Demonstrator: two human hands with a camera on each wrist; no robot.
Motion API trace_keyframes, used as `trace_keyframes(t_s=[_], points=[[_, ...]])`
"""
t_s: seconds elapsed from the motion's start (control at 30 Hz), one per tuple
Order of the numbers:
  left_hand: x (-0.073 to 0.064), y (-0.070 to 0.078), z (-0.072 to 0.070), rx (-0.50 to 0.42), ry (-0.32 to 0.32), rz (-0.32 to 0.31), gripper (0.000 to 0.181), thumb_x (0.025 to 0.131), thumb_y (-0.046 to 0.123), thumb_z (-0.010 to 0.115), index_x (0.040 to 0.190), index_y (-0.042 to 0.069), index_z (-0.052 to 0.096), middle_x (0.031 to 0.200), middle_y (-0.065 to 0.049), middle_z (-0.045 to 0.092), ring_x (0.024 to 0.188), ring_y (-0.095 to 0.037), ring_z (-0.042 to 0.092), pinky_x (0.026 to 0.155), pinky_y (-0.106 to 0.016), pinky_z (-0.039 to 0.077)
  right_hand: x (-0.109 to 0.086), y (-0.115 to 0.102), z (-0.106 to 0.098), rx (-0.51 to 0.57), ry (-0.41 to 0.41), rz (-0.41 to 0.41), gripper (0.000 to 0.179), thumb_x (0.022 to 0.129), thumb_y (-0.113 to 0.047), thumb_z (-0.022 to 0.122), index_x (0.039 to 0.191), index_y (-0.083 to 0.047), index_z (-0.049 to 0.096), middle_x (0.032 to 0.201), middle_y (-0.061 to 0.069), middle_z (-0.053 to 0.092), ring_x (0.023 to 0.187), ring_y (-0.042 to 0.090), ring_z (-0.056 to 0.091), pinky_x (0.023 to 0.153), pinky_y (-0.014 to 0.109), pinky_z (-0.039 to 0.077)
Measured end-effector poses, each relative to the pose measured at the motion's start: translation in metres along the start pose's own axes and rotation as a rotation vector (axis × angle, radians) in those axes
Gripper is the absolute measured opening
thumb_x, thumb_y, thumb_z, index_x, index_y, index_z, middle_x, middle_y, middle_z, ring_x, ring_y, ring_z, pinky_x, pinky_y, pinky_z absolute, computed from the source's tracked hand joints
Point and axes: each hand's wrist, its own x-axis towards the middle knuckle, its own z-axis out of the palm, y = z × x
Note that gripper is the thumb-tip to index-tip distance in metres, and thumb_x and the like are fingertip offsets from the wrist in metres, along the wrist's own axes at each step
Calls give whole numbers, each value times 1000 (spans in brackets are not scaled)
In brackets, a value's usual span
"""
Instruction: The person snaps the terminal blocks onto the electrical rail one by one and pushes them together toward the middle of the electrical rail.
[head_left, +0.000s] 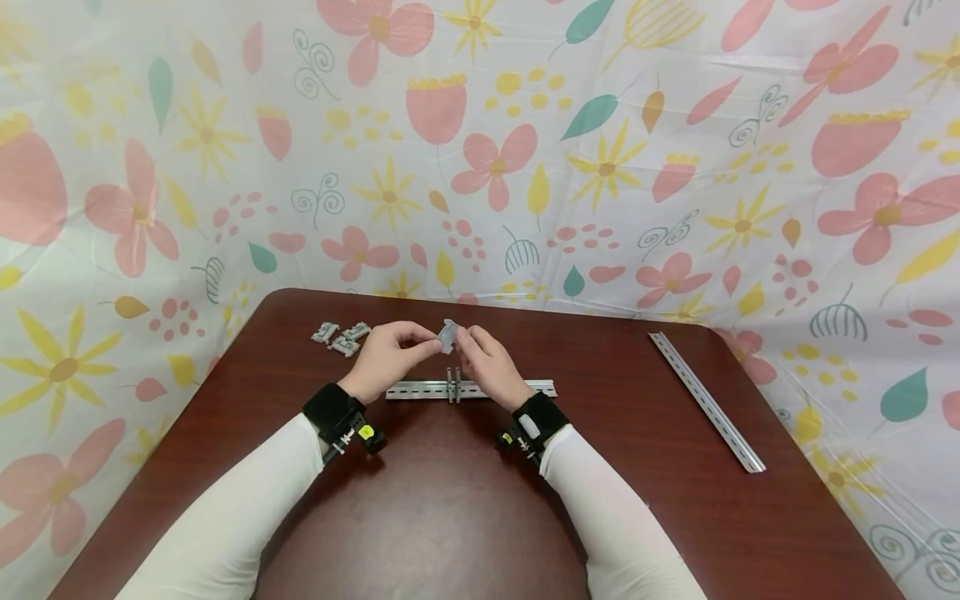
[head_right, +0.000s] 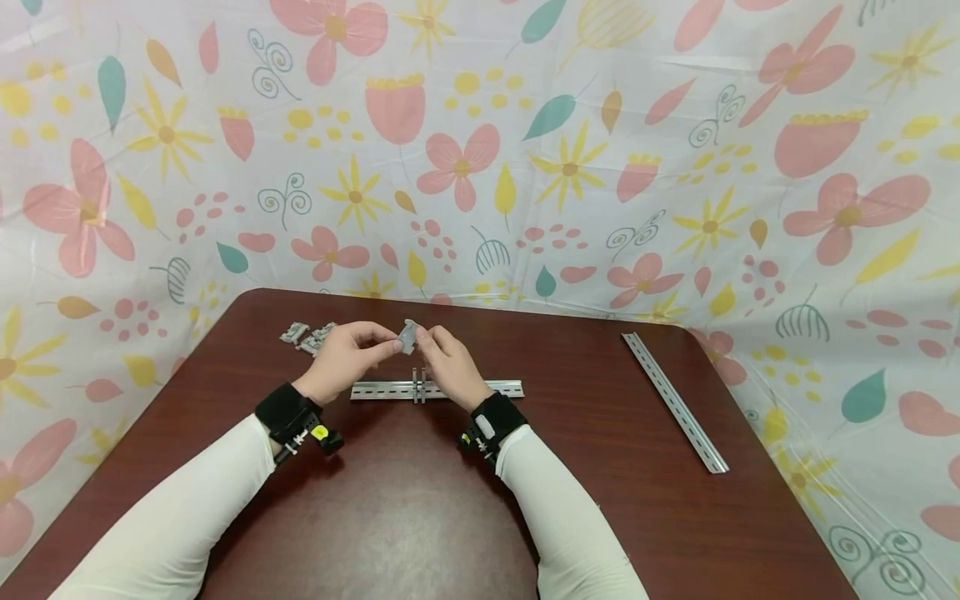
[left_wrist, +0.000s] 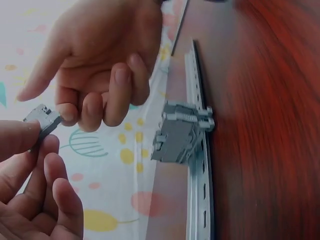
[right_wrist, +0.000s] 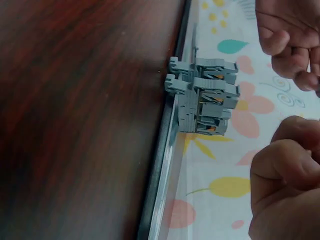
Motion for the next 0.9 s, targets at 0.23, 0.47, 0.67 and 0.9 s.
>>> trace_keyframes(t_s=[0.23, 0.47, 0.67, 0.9], points=[[1, -2, 4, -120, -17, -74, 19, 105, 30, 82, 114, 13, 86, 101, -20, 76, 83, -54, 61, 72, -46, 59, -3, -1, 1, -87, 17, -65, 39, 123, -35, 43, 115, 2, 55, 74, 1, 40, 62, 18, 35, 63, 31, 32], [-1, -3, 7, -151, -30, -116, 19, 104, 27, 82, 114, 11, 85, 95, -15, 74, 71, -29, 59, 68, -36, 57, -5, -1, 3, -207, 20, -101, 30, 123, -35, 44, 110, -9, 53, 72, 2, 42, 59, 21, 36, 59, 32, 32], [-2, -3, 7, -153, -53, -121, 19, 104, 26, 82, 116, 11, 85, 97, -14, 74, 71, -24, 58, 68, -32, 59, -4, -1, 3, -240, 30, -128, 29, 123, -32, 44, 106, -10, 51, 71, 3, 42, 57, 21, 36, 59, 32, 31], [-3, -5, 2, -136, -113, -142, 26, 106, 26, 81, 123, 7, 84, 112, -27, 74, 78, -38, 61, 77, -45, 60, -1, 1, -2, -245, 51, -107, 33, 123, -35, 45, 100, -10, 49, 70, 3, 42, 58, 23, 37, 60, 33, 31]])
